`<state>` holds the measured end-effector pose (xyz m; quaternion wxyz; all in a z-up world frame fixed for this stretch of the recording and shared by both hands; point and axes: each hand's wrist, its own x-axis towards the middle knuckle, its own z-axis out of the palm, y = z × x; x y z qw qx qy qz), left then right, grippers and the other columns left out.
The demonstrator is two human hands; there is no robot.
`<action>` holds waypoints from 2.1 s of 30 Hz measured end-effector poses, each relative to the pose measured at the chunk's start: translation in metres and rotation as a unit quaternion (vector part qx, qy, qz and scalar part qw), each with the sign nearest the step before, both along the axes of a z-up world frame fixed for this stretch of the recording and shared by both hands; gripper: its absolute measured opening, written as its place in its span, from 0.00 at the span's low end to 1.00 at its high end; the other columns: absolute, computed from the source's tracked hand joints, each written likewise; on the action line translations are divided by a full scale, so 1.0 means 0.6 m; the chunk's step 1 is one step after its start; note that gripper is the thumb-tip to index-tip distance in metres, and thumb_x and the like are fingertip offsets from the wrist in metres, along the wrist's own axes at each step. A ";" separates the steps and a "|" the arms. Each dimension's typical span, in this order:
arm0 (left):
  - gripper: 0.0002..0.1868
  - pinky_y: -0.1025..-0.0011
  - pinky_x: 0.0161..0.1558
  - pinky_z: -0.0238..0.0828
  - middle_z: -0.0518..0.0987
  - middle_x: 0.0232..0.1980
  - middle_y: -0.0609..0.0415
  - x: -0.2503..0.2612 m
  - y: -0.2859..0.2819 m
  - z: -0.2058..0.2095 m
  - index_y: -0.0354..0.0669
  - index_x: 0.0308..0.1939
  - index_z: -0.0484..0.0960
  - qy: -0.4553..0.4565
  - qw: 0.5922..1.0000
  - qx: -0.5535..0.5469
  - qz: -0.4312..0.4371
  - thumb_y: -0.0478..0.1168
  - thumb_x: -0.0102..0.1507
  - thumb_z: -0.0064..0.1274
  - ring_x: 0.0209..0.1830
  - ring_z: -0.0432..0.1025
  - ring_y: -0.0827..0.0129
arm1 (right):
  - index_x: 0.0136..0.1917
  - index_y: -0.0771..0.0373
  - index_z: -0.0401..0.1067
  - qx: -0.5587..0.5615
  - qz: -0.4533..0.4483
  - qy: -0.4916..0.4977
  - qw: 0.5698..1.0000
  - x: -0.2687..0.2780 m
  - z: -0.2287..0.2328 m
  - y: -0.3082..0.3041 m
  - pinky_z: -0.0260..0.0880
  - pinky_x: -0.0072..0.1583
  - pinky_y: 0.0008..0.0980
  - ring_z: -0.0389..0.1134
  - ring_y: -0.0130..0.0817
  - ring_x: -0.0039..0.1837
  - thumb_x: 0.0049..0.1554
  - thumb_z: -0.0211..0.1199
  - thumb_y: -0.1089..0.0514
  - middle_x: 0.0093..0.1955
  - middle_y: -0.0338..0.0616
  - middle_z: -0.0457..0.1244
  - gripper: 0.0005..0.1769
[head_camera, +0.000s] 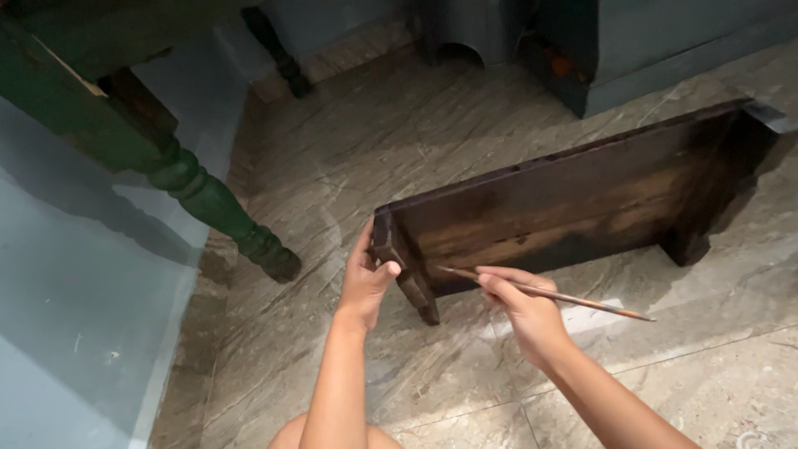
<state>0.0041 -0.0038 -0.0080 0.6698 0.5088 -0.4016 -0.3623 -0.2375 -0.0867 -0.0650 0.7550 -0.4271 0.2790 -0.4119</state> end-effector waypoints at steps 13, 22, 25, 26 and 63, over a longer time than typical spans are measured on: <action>0.70 0.63 0.70 0.59 0.70 0.72 0.58 0.025 0.002 -0.028 0.46 0.79 0.58 0.004 1.000 0.017 0.011 0.60 0.37 0.76 0.72 0.64 0.66 | 0.48 0.70 0.81 -0.187 -0.100 0.167 0.963 -0.285 0.100 -0.091 0.74 0.51 0.29 0.73 0.31 0.48 0.51 0.69 0.66 0.46 0.47 0.74 0.10; 0.65 0.59 0.66 0.60 0.73 0.70 0.56 0.048 -0.025 -0.071 0.47 0.79 0.62 0.002 0.997 0.056 0.045 0.57 0.40 0.71 0.69 0.66 0.63 | 0.51 0.71 0.80 -0.331 -0.309 0.370 0.811 -0.673 0.274 -0.244 0.70 0.54 0.28 0.70 0.32 0.54 0.59 0.66 0.67 0.56 0.48 0.69 0.07; 0.63 0.59 0.66 0.59 0.73 0.69 0.55 0.049 -0.021 -0.071 0.45 0.80 0.63 -0.009 0.999 0.024 0.037 0.57 0.42 0.70 0.68 0.66 0.63 | 0.51 0.68 0.80 -0.320 -0.307 0.320 0.837 -0.694 0.283 -0.263 0.70 0.52 0.26 0.72 0.30 0.51 0.58 0.68 0.62 0.49 0.48 0.72 0.09; 0.63 0.59 0.66 0.59 0.73 0.69 0.55 0.046 -0.017 -0.068 0.45 0.80 0.63 -0.012 0.999 0.020 0.037 0.56 0.43 0.70 0.67 0.65 0.63 | 0.51 0.66 0.80 -0.346 -0.309 0.328 0.823 -0.698 0.279 -0.267 0.69 0.50 0.26 0.72 0.30 0.48 0.57 0.70 0.60 0.48 0.47 0.72 0.10; 0.59 0.66 0.67 0.63 0.76 0.66 0.58 0.017 0.005 -0.037 0.44 0.79 0.64 -0.007 1.000 0.009 0.029 0.57 0.46 0.69 0.66 0.69 0.68 | 0.48 0.61 0.82 -0.416 -0.307 0.561 0.647 -0.641 0.179 -0.323 0.73 0.44 0.32 0.75 0.34 0.39 0.58 0.67 0.54 0.37 0.46 0.71 0.10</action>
